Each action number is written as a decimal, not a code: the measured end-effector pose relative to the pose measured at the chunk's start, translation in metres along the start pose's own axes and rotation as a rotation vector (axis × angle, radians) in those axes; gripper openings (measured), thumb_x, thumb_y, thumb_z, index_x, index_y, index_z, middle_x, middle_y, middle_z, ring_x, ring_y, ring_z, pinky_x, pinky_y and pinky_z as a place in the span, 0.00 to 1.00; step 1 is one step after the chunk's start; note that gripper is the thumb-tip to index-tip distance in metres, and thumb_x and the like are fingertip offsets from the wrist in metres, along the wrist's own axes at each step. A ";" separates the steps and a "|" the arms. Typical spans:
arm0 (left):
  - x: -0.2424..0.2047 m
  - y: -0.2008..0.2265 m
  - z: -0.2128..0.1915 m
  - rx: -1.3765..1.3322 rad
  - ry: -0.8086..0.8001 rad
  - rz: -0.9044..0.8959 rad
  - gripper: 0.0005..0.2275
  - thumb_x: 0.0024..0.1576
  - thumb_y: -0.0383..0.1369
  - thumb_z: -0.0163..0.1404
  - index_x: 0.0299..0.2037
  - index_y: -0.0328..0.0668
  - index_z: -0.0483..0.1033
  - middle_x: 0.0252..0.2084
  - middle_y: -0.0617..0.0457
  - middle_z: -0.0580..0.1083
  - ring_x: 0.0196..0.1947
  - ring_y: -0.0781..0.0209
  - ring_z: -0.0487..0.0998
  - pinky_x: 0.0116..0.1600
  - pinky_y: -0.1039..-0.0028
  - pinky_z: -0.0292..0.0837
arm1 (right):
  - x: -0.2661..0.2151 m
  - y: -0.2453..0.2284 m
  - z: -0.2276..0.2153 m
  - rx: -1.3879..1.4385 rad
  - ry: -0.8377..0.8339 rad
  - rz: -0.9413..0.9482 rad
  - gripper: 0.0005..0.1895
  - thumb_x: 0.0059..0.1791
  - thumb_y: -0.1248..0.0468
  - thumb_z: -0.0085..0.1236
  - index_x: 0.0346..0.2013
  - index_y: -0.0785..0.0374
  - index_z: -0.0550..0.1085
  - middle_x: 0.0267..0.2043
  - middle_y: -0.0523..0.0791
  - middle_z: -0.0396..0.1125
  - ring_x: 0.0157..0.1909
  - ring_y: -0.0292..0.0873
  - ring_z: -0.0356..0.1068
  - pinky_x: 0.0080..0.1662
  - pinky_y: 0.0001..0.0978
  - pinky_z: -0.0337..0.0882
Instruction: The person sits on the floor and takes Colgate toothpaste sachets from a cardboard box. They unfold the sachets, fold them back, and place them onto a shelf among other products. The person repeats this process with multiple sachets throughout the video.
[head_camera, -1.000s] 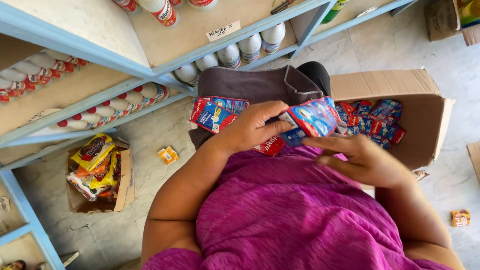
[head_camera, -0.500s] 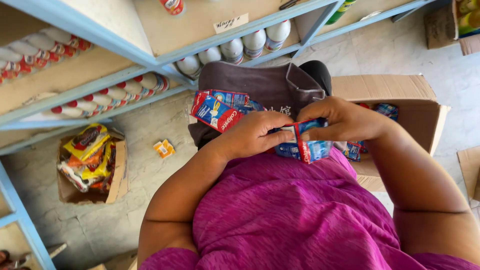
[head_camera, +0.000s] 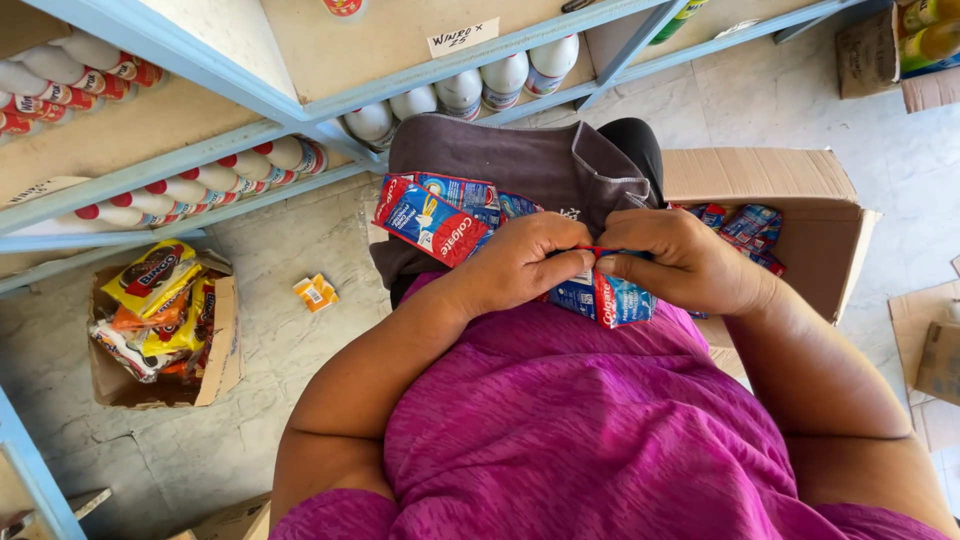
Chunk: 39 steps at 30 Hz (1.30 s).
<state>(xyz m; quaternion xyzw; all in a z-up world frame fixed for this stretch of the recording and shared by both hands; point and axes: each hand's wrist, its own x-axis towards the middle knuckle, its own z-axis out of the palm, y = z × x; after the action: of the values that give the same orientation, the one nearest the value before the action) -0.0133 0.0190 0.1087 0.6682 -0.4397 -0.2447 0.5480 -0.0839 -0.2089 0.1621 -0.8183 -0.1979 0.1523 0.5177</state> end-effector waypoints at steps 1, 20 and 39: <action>0.000 -0.001 0.000 -0.019 0.012 0.053 0.08 0.64 0.34 0.51 0.36 0.38 0.73 0.31 0.47 0.72 0.34 0.50 0.76 0.41 0.64 0.69 | -0.001 0.005 0.002 0.003 0.020 -0.028 0.03 0.51 0.69 0.59 0.35 0.68 0.75 0.30 0.45 0.63 0.33 0.40 0.65 0.36 0.34 0.65; 0.009 0.003 0.013 0.212 0.022 0.049 0.09 0.66 0.39 0.48 0.44 0.43 0.74 0.39 0.50 0.77 0.43 0.48 0.80 0.45 0.59 0.72 | -0.023 -0.004 -0.018 -0.255 0.035 0.158 0.08 0.49 0.65 0.59 0.41 0.64 0.75 0.34 0.48 0.72 0.35 0.47 0.73 0.38 0.38 0.71; 0.019 -0.005 0.019 0.137 0.091 -0.038 0.06 0.67 0.35 0.49 0.44 0.42 0.72 0.39 0.47 0.77 0.43 0.44 0.80 0.45 0.60 0.73 | -0.122 0.027 -0.061 0.226 0.731 0.252 0.06 0.53 0.65 0.60 0.41 0.65 0.73 0.36 0.45 0.71 0.38 0.34 0.71 0.46 0.26 0.73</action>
<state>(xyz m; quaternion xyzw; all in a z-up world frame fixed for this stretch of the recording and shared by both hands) -0.0172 -0.0072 0.1016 0.7227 -0.4174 -0.1938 0.5156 -0.1581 -0.3259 0.1685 -0.7743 0.1193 -0.0658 0.6179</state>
